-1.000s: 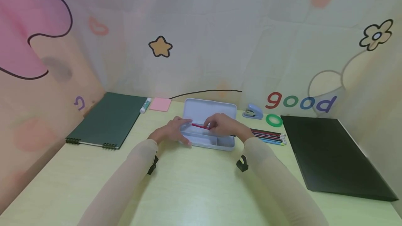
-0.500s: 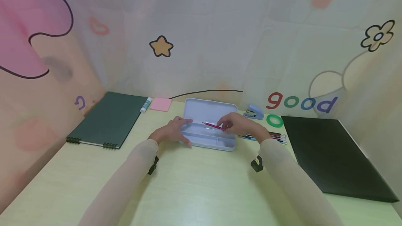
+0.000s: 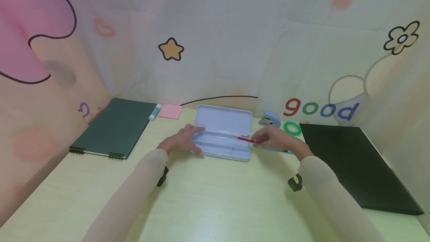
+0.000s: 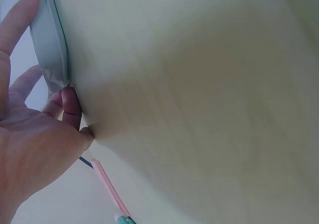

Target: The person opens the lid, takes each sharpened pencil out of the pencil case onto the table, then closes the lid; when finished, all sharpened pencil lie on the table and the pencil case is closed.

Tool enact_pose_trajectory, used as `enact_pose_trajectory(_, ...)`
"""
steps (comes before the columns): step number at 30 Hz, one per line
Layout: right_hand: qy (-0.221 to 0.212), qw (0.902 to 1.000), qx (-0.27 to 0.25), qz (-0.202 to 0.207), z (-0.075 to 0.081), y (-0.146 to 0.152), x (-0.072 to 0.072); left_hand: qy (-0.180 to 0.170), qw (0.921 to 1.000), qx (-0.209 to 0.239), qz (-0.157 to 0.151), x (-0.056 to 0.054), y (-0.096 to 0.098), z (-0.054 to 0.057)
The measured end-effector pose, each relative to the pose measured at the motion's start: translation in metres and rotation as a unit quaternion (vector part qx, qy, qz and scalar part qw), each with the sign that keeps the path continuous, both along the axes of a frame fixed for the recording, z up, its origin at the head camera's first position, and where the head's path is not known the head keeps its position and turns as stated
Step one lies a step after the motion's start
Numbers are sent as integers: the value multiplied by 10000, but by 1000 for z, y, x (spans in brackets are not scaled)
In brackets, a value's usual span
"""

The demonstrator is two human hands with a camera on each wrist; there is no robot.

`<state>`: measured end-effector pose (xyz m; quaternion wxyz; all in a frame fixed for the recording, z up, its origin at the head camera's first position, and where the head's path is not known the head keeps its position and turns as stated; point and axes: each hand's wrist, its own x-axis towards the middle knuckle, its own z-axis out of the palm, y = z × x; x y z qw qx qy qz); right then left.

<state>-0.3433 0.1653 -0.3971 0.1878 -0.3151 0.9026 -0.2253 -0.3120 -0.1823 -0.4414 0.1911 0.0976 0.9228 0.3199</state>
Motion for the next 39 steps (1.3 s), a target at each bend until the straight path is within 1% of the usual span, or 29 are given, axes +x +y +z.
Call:
enact_pose_trajectory(7,93,9994,132,-296,-4,34,7,-11,10000,0,-65,-2,0,-3)
enact_pose_trajectory(12,95,9988,211,-427,-7,45,15,-41,10000,47,-44,-2,1,-4)
enact_pose_trajectory(17,136,9984,315,-446,-13,50,21,-20,10000,70,-51,-1,1,-4)
enact_pose_trajectory(23,253,9974,416,-529,-17,54,23,-24,10000,6,-81,-1,1,-3)
enact_pose_trajectory(27,314,9965,522,-568,-18,56,24,-9,9999,-13,-108,-1,0,-2)
enact_pose_trajectory(32,404,9965,505,-526,-19,56,23,2,10000,18,-66,-1,-1,-2)
enact_pose_trajectory(39,511,9953,540,-625,-20,54,24,31,9999,31,-92,0,-1,-2)
